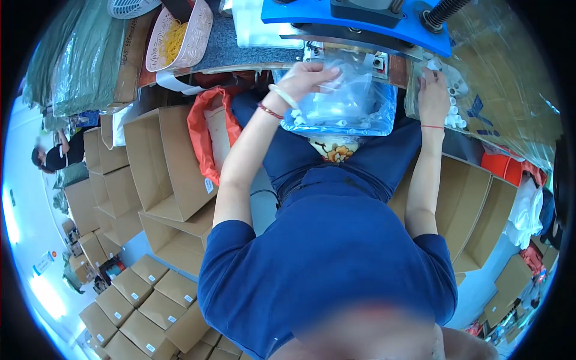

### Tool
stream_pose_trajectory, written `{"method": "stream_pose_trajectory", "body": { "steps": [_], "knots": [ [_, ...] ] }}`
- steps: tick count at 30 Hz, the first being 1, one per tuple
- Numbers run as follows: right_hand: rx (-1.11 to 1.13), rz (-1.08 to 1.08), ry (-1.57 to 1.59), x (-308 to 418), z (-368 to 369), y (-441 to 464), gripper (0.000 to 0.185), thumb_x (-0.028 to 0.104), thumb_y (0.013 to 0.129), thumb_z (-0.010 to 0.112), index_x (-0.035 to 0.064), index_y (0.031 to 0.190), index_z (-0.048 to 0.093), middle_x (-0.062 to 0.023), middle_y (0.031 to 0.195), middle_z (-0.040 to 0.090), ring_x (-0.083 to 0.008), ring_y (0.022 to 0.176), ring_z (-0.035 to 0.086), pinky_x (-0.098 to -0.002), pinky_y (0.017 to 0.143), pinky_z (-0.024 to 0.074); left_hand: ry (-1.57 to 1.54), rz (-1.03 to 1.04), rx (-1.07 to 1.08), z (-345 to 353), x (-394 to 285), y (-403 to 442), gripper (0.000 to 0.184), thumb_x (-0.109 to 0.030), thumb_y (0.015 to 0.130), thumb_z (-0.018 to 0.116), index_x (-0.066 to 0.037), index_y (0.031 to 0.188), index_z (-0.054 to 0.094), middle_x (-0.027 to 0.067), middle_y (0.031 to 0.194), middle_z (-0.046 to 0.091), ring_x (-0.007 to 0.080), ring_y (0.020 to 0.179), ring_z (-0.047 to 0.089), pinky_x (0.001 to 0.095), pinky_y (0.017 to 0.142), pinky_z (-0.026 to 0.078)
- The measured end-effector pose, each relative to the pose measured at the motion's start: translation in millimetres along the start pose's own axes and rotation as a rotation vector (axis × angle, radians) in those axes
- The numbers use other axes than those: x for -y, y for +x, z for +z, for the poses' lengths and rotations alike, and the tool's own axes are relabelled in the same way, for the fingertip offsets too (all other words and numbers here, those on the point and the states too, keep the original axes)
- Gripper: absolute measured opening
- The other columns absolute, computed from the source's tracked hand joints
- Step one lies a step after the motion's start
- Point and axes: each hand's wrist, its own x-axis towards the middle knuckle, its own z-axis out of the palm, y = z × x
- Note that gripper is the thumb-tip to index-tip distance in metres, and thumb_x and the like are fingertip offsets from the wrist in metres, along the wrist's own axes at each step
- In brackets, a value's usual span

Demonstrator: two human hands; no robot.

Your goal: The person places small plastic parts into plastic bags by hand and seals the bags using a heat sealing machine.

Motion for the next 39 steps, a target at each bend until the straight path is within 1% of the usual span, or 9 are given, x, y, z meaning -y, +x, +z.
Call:
{"method": "stream_pose_trajectory", "body": {
  "steps": [5, 8, 11, 15, 19, 22, 25, 34, 39],
  "knots": [
    [0.033, 0.033, 0.171, 3.6, 13.1, 14.3, 0.033, 0.009, 0.089, 0.055, 0.0155, 0.122, 0.059, -0.0152, 0.114, 0.059, -0.0385, 0.097, 0.061, -0.045, 0.082, 0.0505, 1.005, 0.768, -0.712, -67.3, -30.2, 21.4, 0.032, -0.025, 0.089, 0.065, 0.001, 0.108, 0.066, 0.0149, 0.103, 0.07, 0.0317, 0.102, 0.066, 0.0405, 0.085, 0.052],
    [-0.042, -0.008, 0.21, -2.7, 3.7, 3.3, 0.036, 0.007, 0.09, 0.053, 0.0158, 0.124, 0.059, -0.0163, 0.11, 0.059, -0.0367, 0.098, 0.06, -0.0428, 0.085, 0.0493, 1.621, 0.766, -0.378, -108.3, 12.7, 29.9, 0.055, -0.036, 0.085, 0.067, -0.006, 0.129, 0.053, 0.0162, 0.138, 0.05, 0.0356, 0.131, 0.043, 0.0506, 0.107, 0.033],
    [-0.085, -0.088, 0.214, -18.7, 0.7, -4.9, 0.035, 0.006, 0.092, 0.053, 0.0145, 0.125, 0.059, -0.016, 0.107, 0.059, -0.0344, 0.098, 0.059, -0.0402, 0.086, 0.048, 1.679, 0.899, -0.497, -93.8, 27.8, -12.8, 0.049, -0.023, 0.083, 0.068, -0.012, 0.129, 0.056, 0.0065, 0.133, 0.057, 0.0251, 0.121, 0.053, 0.0423, 0.097, 0.04],
    [-0.088, 0.026, 0.403, 23.8, -50.8, -9.3, 0.029, 0.004, 0.091, 0.055, 0.0124, 0.118, 0.063, -0.0147, 0.103, 0.06, -0.0321, 0.093, 0.059, -0.0399, 0.081, 0.0487, 1.408, 0.916, -0.627, -95.1, 13.3, -29.2, 0.017, -0.009, 0.083, 0.067, -0.007, 0.099, 0.073, 0.0063, 0.096, 0.073, 0.0199, 0.092, 0.068, 0.0336, 0.082, 0.051],
    [-0.058, -0.234, 0.679, 63.4, -65.9, -30.5, 0.023, 0.01, 0.095, 0.058, 0.007, 0.117, 0.064, -0.0074, 0.107, 0.062, -0.0174, 0.092, 0.06, -0.027, 0.084, 0.0466, 0.845, 0.614, -0.583, -61.0, 5.7, -53.7, 0.019, -0.009, 0.083, 0.074, -0.003, 0.101, 0.074, 0.0067, 0.092, 0.074, 0.0067, 0.082, 0.066, 0.0223, 0.074, 0.051],
    [0.296, -0.008, 1.039, 99.7, -53.6, -53.3, 0.021, 0.003, 0.088, 0.067, 0.0044, 0.109, 0.067, -0.0059, 0.111, 0.064, -0.0139, 0.096, 0.061, -0.0259, 0.082, 0.0487, 0.526, 0.438, -0.385, -31.1, -3.2, -67.8, 0.018, -0.008, 0.083, 0.074, -0.001, 0.1, 0.074, 0.0051, 0.09, 0.073, 0.0067, 0.082, 0.064, 0.0211, 0.075, 0.051],
    [0.148, -0.151, 1.22, 115.0, -68.7, -31.0, 0.023, 0.005, 0.086, 0.07, 0.0038, 0.109, 0.067, -0.0056, 0.111, 0.065, -0.0136, 0.099, 0.061, -0.0259, 0.084, 0.0488, 0.439, 0.411, -0.267, -3.8, -12.9, -78.1, 0.019, -0.009, 0.084, 0.075, 0.001, 0.1, 0.073, 0.0045, 0.09, 0.072, 0.007, 0.081, 0.063, 0.0199, 0.076, 0.051],
    [0.456, -0.435, 0.749, 112.4, -101.3, 11.9, 0.023, 0.02, 0.09, 0.066, 0.0056, 0.108, 0.066, -0.0093, 0.104, 0.068, -0.0182, 0.093, 0.064, -0.0309, 0.08, 0.0493, 0.381, 0.167, 0.134, 9.7, -10.7, -70.4, 0.021, -0.016, 0.09, 0.069, 0.001, 0.102, 0.072, 0.0076, 0.092, 0.072, 0.0121, 0.083, 0.068, 0.0235, 0.073, 0.053],
    [0.418, -0.21, 0.845, 91.8, -42.3, 7.1, 0.027, 0.022, 0.091, 0.065, 0.0055, 0.112, 0.064, -0.0089, 0.103, 0.069, -0.019, 0.09, 0.066, -0.0319, 0.078, 0.0506, -0.007, -0.069, 0.223, 14.3, 11.0, -48.8, 0.026, -0.014, 0.093, 0.063, 0.005, 0.111, 0.065, 0.016, 0.099, 0.071, 0.0188, 0.088, 0.069, 0.0307, 0.077, 0.058]
  ]
}}
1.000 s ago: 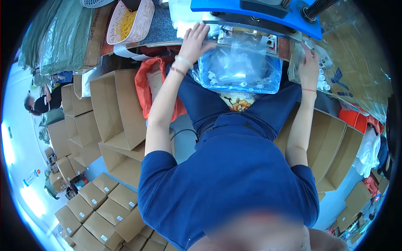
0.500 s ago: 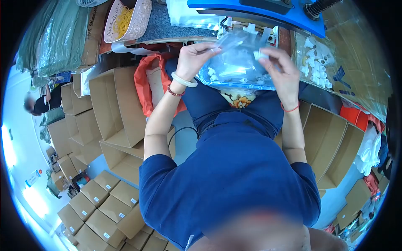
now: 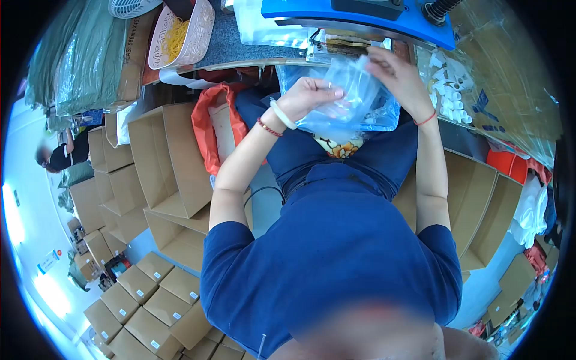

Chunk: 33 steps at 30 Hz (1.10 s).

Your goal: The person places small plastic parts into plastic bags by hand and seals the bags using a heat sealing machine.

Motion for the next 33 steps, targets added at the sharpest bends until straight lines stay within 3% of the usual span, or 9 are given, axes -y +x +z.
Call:
{"method": "stream_pose_trajectory", "body": {
  "steps": [4, 9, 12, 16, 20, 22, 23, 26, 33],
  "knots": [
    [-0.392, 0.002, -0.613, -7.7, -39.5, -27.2, 0.026, 0.023, 0.09, 0.064, 0.0105, 0.112, 0.065, -0.0112, 0.105, 0.068, -0.032, 0.093, 0.067, -0.0391, 0.078, 0.0528, -0.298, 0.075, -0.067, -2.4, 0.2, 34.8, 0.026, -0.015, 0.093, 0.064, 0.004, 0.111, 0.064, 0.0163, 0.106, 0.069, 0.0233, 0.094, 0.069, 0.0313, 0.079, 0.058],
    [-0.096, 0.394, -0.921, -58.3, -49.1, -61.5, 0.022, 0.018, 0.088, 0.062, 0.0112, 0.109, 0.065, -0.0126, 0.103, 0.066, -0.0361, 0.094, 0.063, -0.0443, 0.078, 0.0506, -0.254, 0.037, -0.127, -2.4, 0.4, 42.2, 0.027, -0.018, 0.092, 0.065, 0.001, 0.11, 0.066, 0.0147, 0.105, 0.07, 0.0238, 0.094, 0.069, 0.0341, 0.08, 0.057],
    [-0.151, 0.246, -0.832, -73.5, -47.7, -57.2, 0.022, 0.017, 0.088, 0.062, 0.0087, 0.108, 0.064, -0.0147, 0.104, 0.063, -0.0368, 0.094, 0.062, -0.0448, 0.078, 0.0494, 0.39, 0.097, -0.224, -26.1, -11.3, 28.8, 0.031, -0.023, 0.091, 0.068, 0.002, 0.108, 0.068, 0.0134, 0.103, 0.071, 0.0209, 0.092, 0.07, 0.031, 0.079, 0.056],
    [-0.362, 0.237, -0.712, -92.2, -40.9, -43.7, 0.023, 0.017, 0.088, 0.064, 0.0048, 0.107, 0.061, -0.018, 0.108, 0.06, -0.0376, 0.094, 0.061, -0.0437, 0.079, 0.0486, 1.319, 0.889, -0.886, -97.8, -32.8, 44.9, 0.036, -0.022, 0.088, 0.067, 0.0, 0.116, 0.064, 0.0177, 0.116, 0.065, 0.0318, 0.11, 0.063, 0.0408, 0.089, 0.051],
    [-0.302, 0.283, -0.65, -88.4, -49.0, -54.4, 0.022, 0.017, 0.09, 0.063, 0.0048, 0.108, 0.06, -0.0167, 0.108, 0.06, -0.0366, 0.09, 0.061, -0.0434, 0.078, 0.0484, 1.731, 0.765, -0.641, -106.1, 4.0, 17.6, 0.055, -0.019, 0.08, 0.071, -0.007, 0.131, 0.053, 0.0118, 0.137, 0.053, 0.0335, 0.128, 0.047, 0.0448, 0.108, 0.035],
    [-0.182, 0.333, -0.416, -76.4, -57.4, -59.3, 0.022, 0.017, 0.091, 0.061, 0.006, 0.111, 0.06, -0.0156, 0.109, 0.06, -0.0358, 0.091, 0.06, -0.0419, 0.08, 0.0476, 1.754, 0.725, -0.627, -118.8, 4.8, 7.9, 0.046, -0.016, 0.081, 0.069, -0.008, 0.126, 0.058, 0.0102, 0.132, 0.058, 0.0301, 0.123, 0.052, 0.0432, 0.102, 0.04],
    [-0.258, 0.0, -0.582, -73.3, -56.7, -60.8, 0.022, 0.015, 0.093, 0.059, 0.0084, 0.113, 0.062, -0.0133, 0.106, 0.061, -0.0327, 0.092, 0.059, -0.0376, 0.082, 0.047, 1.742, 0.786, -0.731, -121.2, 3.8, 6.4, 0.03, -0.012, 0.082, 0.067, -0.008, 0.111, 0.067, 0.0084, 0.116, 0.066, 0.0262, 0.111, 0.061, 0.0393, 0.092, 0.047],
    [-0.278, -0.185, -0.53, -21.1, -49.7, -55.0, 0.023, 0.014, 0.094, 0.057, 0.0095, 0.115, 0.063, -0.0098, 0.102, 0.062, -0.0273, 0.094, 0.058, -0.0328, 0.084, 0.0457, 1.515, 0.756, -0.845, -113.1, -5.7, -0.9, 0.014, -0.011, 0.082, 0.067, -0.004, 0.092, 0.073, 0.0118, 0.092, 0.072, 0.0256, 0.089, 0.068, 0.0345, 0.078, 0.052],
    [-0.209, 0.131, 0.301, 23.9, 29.1, -55.2, 0.023, 0.007, 0.085, 0.072, 0.0051, 0.108, 0.067, -0.003, 0.101, 0.068, -0.0104, 0.096, 0.062, -0.0243, 0.084, 0.049, 0.711, 0.422, -0.606, -19.9, -27.5, -40.4, 0.022, -0.014, 0.082, 0.077, 0.002, 0.096, 0.073, 0.0017, 0.083, 0.07, 0.0048, 0.076, 0.059, 0.0195, 0.071, 0.048]
  ]
}}
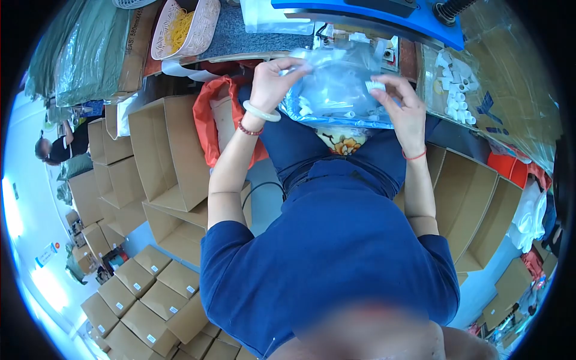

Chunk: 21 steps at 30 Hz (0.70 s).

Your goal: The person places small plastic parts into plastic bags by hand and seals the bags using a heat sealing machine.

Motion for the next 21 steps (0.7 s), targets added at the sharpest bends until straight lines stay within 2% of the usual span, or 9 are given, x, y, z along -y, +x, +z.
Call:
{"method": "stream_pose_trajectory", "body": {
  "steps": [3, 6, 10, 13, 14, 16, 18, 20, 21],
  "knots": [
    [-0.086, -0.33, -0.021, 46.0, -2.4, 16.4, 0.024, 0.008, 0.083, 0.073, 0.0042, 0.107, 0.069, -0.0059, 0.105, 0.07, -0.0145, 0.097, 0.063, -0.0273, 0.085, 0.0497, -0.042, -0.035, 0.118, 9.6, -15.6, -7.6, 0.022, -0.014, 0.083, 0.076, 0.001, 0.099, 0.073, 0.0026, 0.086, 0.071, 0.0055, 0.078, 0.06, 0.02, 0.072, 0.048],
    [-0.053, -0.461, -0.196, 47.0, 2.3, 28.5, 0.022, 0.008, 0.083, 0.074, 0.0038, 0.104, 0.07, -0.0076, 0.103, 0.07, -0.0177, 0.097, 0.064, -0.0287, 0.085, 0.0497, -0.117, 0.017, 0.189, 18.4, -31.1, -8.1, 0.021, -0.013, 0.085, 0.073, 0.001, 0.102, 0.072, 0.0029, 0.089, 0.071, 0.0069, 0.083, 0.061, 0.021, 0.075, 0.049],
    [0.248, -0.381, -0.499, 57.8, -18.4, 39.9, 0.02, 0.018, 0.087, 0.068, 0.0042, 0.102, 0.068, -0.0098, 0.101, 0.068, -0.0211, 0.094, 0.065, -0.0306, 0.083, 0.0493, -0.209, -0.075, 0.412, 19.5, -26.6, -2.0, 0.021, -0.015, 0.088, 0.071, 0.001, 0.102, 0.072, 0.006, 0.094, 0.072, 0.0091, 0.088, 0.063, 0.023, 0.078, 0.05],
    [0.359, -0.207, -0.416, 41.0, -21.2, 48.4, 0.024, 0.023, 0.089, 0.065, 0.0024, 0.103, 0.066, -0.0113, 0.101, 0.068, -0.0224, 0.089, 0.066, -0.0319, 0.08, 0.05, -0.391, -0.171, 0.608, 29.5, -11.6, 8.1, 0.024, -0.016, 0.089, 0.069, 0.003, 0.104, 0.07, 0.0117, 0.096, 0.072, 0.0139, 0.087, 0.067, 0.026, 0.08, 0.053],
    [0.406, -0.089, -0.334, 29.1, -19.2, 51.5, 0.025, 0.023, 0.09, 0.065, 0.0021, 0.103, 0.066, -0.0115, 0.101, 0.068, -0.0226, 0.088, 0.066, -0.0324, 0.079, 0.0503, -0.508, -0.32, 0.637, 35.5, -8.0, 10.3, 0.024, -0.015, 0.09, 0.068, 0.004, 0.105, 0.069, 0.0131, 0.096, 0.072, 0.0167, 0.086, 0.068, 0.0275, 0.081, 0.054],
    [0.311, -0.059, -0.354, 4.4, -21.9, 57.2, 0.026, 0.023, 0.09, 0.064, 0.0027, 0.106, 0.065, -0.0114, 0.101, 0.069, -0.0222, 0.086, 0.067, -0.0325, 0.077, 0.0507, -0.772, -0.517, 0.633, 53.2, 12.3, 17.4, 0.024, -0.01, 0.092, 0.063, 0.006, 0.11, 0.065, 0.0158, 0.098, 0.071, 0.025, 0.092, 0.07, 0.0309, 0.083, 0.056],
    [-0.067, -0.086, -0.591, -7.9, -35.8, 59.0, 0.028, 0.025, 0.091, 0.063, 0.0066, 0.112, 0.064, -0.0109, 0.103, 0.07, -0.0255, 0.087, 0.067, -0.0356, 0.077, 0.0513, -0.952, -0.474, 0.484, 72.3, 26.4, 35.7, 0.023, -0.008, 0.093, 0.061, 0.007, 0.11, 0.064, 0.0166, 0.103, 0.069, 0.0294, 0.097, 0.068, 0.0338, 0.082, 0.057],
    [-0.248, -0.185, -1.0, -3.7, -59.1, 50.3, 0.025, 0.024, 0.092, 0.061, 0.01, 0.113, 0.065, -0.0112, 0.101, 0.07, -0.0302, 0.088, 0.067, -0.0406, 0.077, 0.0513, -1.023, -0.508, 0.453, 76.4, 27.0, 47.4, 0.024, -0.008, 0.092, 0.062, 0.007, 0.111, 0.063, 0.0164, 0.108, 0.067, 0.0308, 0.099, 0.067, 0.0356, 0.082, 0.057],
    [-0.321, 0.059, -1.069, -11.8, -67.8, 49.8, 0.02, 0.022, 0.092, 0.06, 0.0111, 0.108, 0.066, -0.0123, 0.103, 0.069, -0.0347, 0.088, 0.065, -0.045, 0.077, 0.0502, -1.018, -0.545, 0.425, 77.9, 25.9, 55.5, 0.025, -0.009, 0.092, 0.062, 0.006, 0.111, 0.063, 0.0159, 0.108, 0.067, 0.0305, 0.099, 0.067, 0.0364, 0.082, 0.056]
  ]
}}
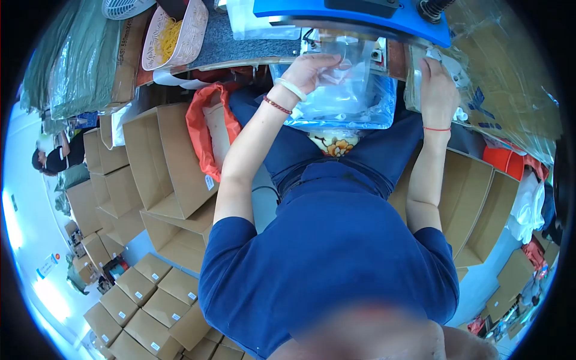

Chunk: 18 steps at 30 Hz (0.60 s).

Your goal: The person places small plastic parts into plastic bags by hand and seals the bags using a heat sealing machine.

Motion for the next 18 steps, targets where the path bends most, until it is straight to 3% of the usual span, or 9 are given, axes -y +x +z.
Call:
{"method": "stream_pose_trajectory", "body": {
  "steps": [3, 6, 8, 10, 11, 13, 14, 16, 18],
  "knots": [
    [-0.002, -0.15, -0.286, -58.6, 54.7, 5.3, 0.018, 0.021, 0.093, 0.059, 0.01, 0.106, 0.066, -0.0132, 0.106, 0.067, -0.0347, 0.089, 0.065, -0.046, 0.077, 0.0498, 0.01, -0.027, 0.005, -4.9, -0.3, 5.8, 0.029, -0.013, 0.091, 0.065, 0.005, 0.113, 0.063, 0.0152, 0.11, 0.067, 0.028, 0.101, 0.066, 0.0374, 0.084, 0.056],
    [-0.004, -0.199, -0.118, -67.1, 66.1, 8.2, 0.021, 0.023, 0.092, 0.062, 0.0095, 0.108, 0.065, -0.0142, 0.109, 0.066, -0.0349, 0.09, 0.065, -0.0441, 0.078, 0.0506, 0.302, 0.095, -0.098, -9.2, -6.5, -9.3, 0.034, -0.017, 0.091, 0.065, 0.006, 0.116, 0.062, 0.0133, 0.106, 0.068, 0.0236, 0.099, 0.067, 0.0353, 0.079, 0.057],
    [-0.037, -0.11, 0.102, -59.5, 63.0, 9.6, 0.023, 0.024, 0.091, 0.063, 0.0082, 0.108, 0.065, -0.0154, 0.109, 0.066, -0.0344, 0.091, 0.065, -0.0421, 0.078, 0.0509, 0.576, 0.401, -0.252, -34.2, -29.2, -13.0, 0.03, -0.016, 0.093, 0.062, 0.004, 0.115, 0.064, 0.0144, 0.101, 0.07, 0.0181, 0.095, 0.068, 0.0318, 0.077, 0.056],
    [-0.066, -0.027, 0.32, -47.9, 61.7, 5.5, 0.025, 0.024, 0.09, 0.065, 0.007, 0.108, 0.065, -0.0165, 0.108, 0.066, -0.0339, 0.091, 0.065, -0.0402, 0.078, 0.0513, 1.142, 0.716, -0.701, -37.8, -63.0, -12.3, 0.027, -0.015, 0.09, 0.063, 0.001, 0.111, 0.066, 0.0168, 0.102, 0.07, 0.0255, 0.096, 0.068, 0.0365, 0.075, 0.054],
    [-0.075, 0.0, 0.38, -44.1, 61.8, 3.8, 0.028, 0.025, 0.09, 0.065, 0.0054, 0.11, 0.063, -0.0175, 0.105, 0.067, -0.0341, 0.09, 0.066, -0.0401, 0.078, 0.0511, 1.417, 1.036, -0.639, -71.1, -67.4, 4.0, 0.037, -0.025, 0.088, 0.065, -0.001, 0.116, 0.062, 0.0201, 0.11, 0.065, 0.0347, 0.104, 0.064, 0.0409, 0.083, 0.051],
    [-0.106, 0.053, 0.497, -38.9, 58.8, 6.5, 0.035, 0.027, 0.089, 0.067, 0.0024, 0.113, 0.061, -0.0194, 0.098, 0.067, -0.0344, 0.086, 0.066, -0.0399, 0.078, 0.0507, 1.877, 0.505, -0.401, -110.4, -61.4, 17.5, 0.045, -0.033, 0.086, 0.067, -0.006, 0.122, 0.058, 0.016, 0.121, 0.061, 0.0368, 0.116, 0.056, 0.0448, 0.096, 0.044],
    [-0.112, 0.051, 0.497, -37.2, 53.6, 4.2, 0.035, 0.027, 0.089, 0.067, 0.0024, 0.113, 0.061, -0.0194, 0.098, 0.067, -0.0344, 0.086, 0.066, -0.0399, 0.078, 0.0507, 2.067, 0.994, -0.476, -98.2, -36.9, -0.6, 0.051, -0.036, 0.084, 0.068, -0.009, 0.125, 0.056, 0.0122, 0.129, 0.057, 0.031, 0.121, 0.053, 0.045, 0.101, 0.04],
    [-0.049, 0.214, 0.492, -32.4, 35.4, -9.8, 0.035, 0.03, 0.09, 0.067, 0.0035, 0.113, 0.062, -0.0109, 0.103, 0.068, -0.021, 0.087, 0.065, -0.0333, 0.08, 0.0503, 2.076, 0.962, -0.469, -95.5, -22.3, -27.0, 0.054, -0.029, 0.082, 0.069, -0.01, 0.131, 0.053, 0.0103, 0.131, 0.056, 0.0274, 0.126, 0.049, 0.0459, 0.105, 0.035],
    [-0.009, 0.199, 0.543, -16.7, 8.2, -18.1, 0.032, 0.028, 0.091, 0.067, 0.0047, 0.113, 0.063, -0.0098, 0.103, 0.067, -0.0199, 0.086, 0.064, -0.032, 0.08, 0.0499, 1.975, 0.996, -0.547, -106.6, -24.7, -36.2, 0.037, -0.014, 0.081, 0.067, -0.009, 0.118, 0.063, 0.0089, 0.116, 0.066, 0.0263, 0.116, 0.058, 0.0401, 0.096, 0.044]
  ]
}}
